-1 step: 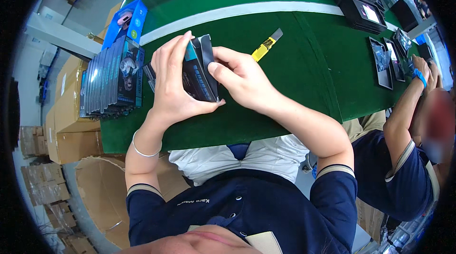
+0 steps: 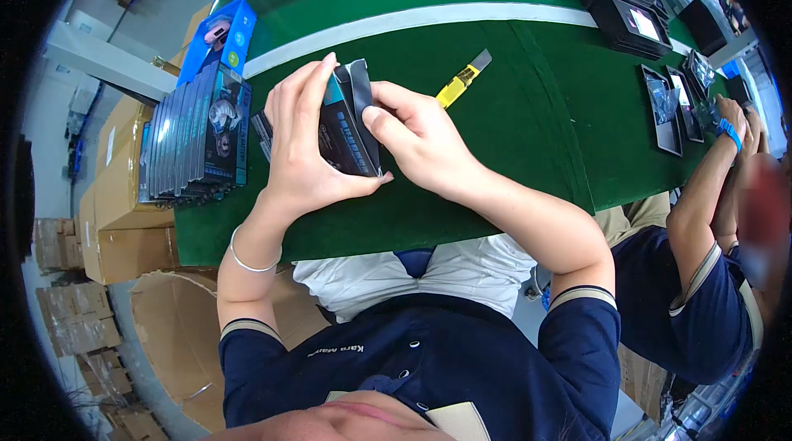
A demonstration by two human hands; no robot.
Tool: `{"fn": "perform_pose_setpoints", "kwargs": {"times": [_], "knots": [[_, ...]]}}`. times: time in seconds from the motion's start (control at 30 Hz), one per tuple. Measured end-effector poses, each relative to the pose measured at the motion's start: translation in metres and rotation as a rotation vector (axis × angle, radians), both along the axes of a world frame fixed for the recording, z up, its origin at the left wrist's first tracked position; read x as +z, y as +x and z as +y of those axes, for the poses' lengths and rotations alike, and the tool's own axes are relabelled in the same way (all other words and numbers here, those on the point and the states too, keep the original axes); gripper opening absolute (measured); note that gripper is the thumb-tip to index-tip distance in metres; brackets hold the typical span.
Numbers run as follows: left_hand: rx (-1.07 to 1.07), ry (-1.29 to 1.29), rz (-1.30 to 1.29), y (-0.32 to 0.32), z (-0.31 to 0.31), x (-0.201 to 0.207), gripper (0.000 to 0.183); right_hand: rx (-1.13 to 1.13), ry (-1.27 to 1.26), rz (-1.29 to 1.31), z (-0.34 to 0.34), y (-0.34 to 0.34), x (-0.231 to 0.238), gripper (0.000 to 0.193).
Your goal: Unpack consumer electronics or media items from plastic wrap and boxes for inspection or processing.
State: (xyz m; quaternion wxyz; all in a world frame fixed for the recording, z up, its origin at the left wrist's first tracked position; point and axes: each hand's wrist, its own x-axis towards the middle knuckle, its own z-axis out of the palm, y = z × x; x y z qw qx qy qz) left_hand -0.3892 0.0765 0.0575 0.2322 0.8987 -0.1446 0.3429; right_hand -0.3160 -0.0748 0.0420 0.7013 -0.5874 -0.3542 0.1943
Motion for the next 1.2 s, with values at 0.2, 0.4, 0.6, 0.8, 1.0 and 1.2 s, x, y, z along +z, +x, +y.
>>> {"fn": "perform_pose_setpoints", "kwargs": {"times": [0.2, 0.4, 0.6, 0.8, 1.0, 1.2], "knots": [[0.06, -0.027, -0.081, 0.002, -0.008, -0.007, 0.084, -0.111, -0.073, -0.151, 0.002, 0.0, -0.005, 0.03], [0.098, 0.064, -0.084, -0.001, -0.002, -0.007, 0.08, -0.131, 0.021, -0.318, 0.006, 0.007, -0.011, 0.036], [0.013, -0.006, 0.018, -0.003, 0.0, -0.006, 0.082, -0.111, 0.042, -0.885, -0.005, 0.03, 0.008, 0.047], [-0.017, -0.016, 0.143, -0.006, 0.003, -0.001, 0.081, -0.194, -0.17, -1.253, -0.013, 0.027, 0.022, 0.034], [-0.001, 0.018, 0.245, -0.006, 0.007, -0.003, 0.078, -0.231, -0.204, -1.412, -0.013, 0.026, 0.024, 0.021], [-0.128, 0.078, 0.358, -0.007, 0.006, -0.005, 0.081, 0.034, -0.309, -1.359, -0.025, 0.03, 0.036, 0.015]]}}
